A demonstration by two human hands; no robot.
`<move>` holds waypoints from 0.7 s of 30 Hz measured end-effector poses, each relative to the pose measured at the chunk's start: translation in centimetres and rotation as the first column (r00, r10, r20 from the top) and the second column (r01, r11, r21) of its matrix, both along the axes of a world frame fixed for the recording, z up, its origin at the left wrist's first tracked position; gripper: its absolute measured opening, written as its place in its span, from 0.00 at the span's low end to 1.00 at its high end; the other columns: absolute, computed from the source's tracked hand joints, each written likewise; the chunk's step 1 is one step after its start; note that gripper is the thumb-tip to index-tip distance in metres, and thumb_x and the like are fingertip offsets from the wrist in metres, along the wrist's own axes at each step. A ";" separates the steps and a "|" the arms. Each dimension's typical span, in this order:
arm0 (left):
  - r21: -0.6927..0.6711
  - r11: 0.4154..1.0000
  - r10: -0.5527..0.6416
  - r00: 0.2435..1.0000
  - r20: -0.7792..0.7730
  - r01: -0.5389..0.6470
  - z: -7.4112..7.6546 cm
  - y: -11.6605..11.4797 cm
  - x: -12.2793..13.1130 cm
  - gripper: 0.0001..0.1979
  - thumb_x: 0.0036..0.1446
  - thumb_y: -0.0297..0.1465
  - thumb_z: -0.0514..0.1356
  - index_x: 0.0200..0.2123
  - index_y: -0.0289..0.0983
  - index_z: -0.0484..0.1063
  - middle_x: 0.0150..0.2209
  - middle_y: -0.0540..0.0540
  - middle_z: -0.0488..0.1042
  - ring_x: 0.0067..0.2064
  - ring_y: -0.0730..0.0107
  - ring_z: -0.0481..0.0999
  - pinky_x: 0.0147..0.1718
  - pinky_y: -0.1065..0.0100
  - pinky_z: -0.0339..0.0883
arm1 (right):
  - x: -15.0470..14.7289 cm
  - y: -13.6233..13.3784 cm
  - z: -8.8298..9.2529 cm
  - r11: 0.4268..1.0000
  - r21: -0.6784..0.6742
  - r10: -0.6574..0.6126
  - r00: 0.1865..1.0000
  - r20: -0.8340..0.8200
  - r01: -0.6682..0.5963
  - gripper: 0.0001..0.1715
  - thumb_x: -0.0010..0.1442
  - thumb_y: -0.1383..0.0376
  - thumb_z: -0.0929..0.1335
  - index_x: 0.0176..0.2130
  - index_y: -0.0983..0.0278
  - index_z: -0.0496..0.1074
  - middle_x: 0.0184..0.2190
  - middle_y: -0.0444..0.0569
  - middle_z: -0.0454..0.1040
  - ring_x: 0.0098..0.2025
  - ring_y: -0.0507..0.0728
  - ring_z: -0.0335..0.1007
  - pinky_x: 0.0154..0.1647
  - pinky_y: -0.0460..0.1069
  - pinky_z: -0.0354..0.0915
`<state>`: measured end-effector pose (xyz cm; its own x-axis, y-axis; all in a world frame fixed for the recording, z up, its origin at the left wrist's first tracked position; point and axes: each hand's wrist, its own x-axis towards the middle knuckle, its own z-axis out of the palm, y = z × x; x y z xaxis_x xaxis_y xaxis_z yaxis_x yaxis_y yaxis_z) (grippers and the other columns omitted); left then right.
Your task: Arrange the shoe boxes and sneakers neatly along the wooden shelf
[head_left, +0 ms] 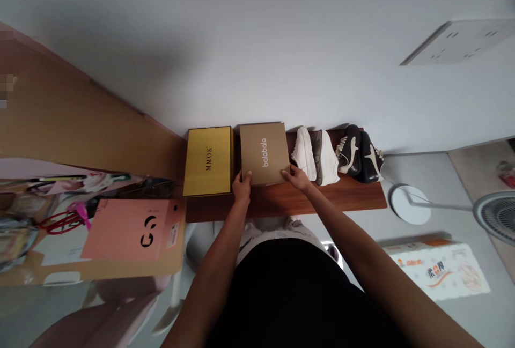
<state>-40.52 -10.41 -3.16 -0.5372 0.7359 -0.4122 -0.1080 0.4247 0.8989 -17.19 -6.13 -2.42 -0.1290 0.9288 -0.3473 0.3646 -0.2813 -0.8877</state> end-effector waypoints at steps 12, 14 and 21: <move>-0.036 0.999 0.007 1.000 -0.023 -0.008 -1.3 0.7 -0.6 0.24 0.56 0.39 0.69 0.54 0.37 0.78 0.52 0.37 0.81 0.56 0.55 0.79 0.60 0.55 0.68 | -1.1 0.3 -0.8 0.999 -0.019 -0.032 0.999 -0.011 0.031 0.31 0.57 0.47 0.72 0.54 0.60 0.77 0.45 0.50 0.84 0.53 0.66 0.79 0.61 0.63 0.70; -0.043 0.999 -0.002 1.000 -0.022 0.001 -1.1 0.8 -0.7 0.23 0.57 0.39 0.68 0.54 0.37 0.78 0.52 0.37 0.81 0.56 0.55 0.79 0.60 0.55 0.68 | -1.2 0.2 -0.8 0.999 -0.028 -0.030 0.999 -0.025 0.029 0.31 0.57 0.47 0.72 0.54 0.60 0.76 0.46 0.51 0.84 0.53 0.66 0.79 0.60 0.63 0.70; -0.127 0.990 -0.071 0.995 -0.072 0.061 0.4 1.2 -0.8 0.20 0.61 0.36 0.65 0.55 0.35 0.76 0.54 0.34 0.80 0.57 0.54 0.78 0.61 0.56 0.66 | -1.9 0.3 -0.3 0.998 -0.046 -0.038 0.999 -0.013 0.038 0.32 0.59 0.49 0.71 0.57 0.62 0.74 0.49 0.54 0.83 0.55 0.67 0.77 0.60 0.62 0.70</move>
<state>-41.35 -9.20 -2.75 -0.5223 0.7161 -0.4631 -0.0095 0.5381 0.8428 -19.08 -5.85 -2.77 -0.0992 0.9162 -0.3882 0.3406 -0.3353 -0.8784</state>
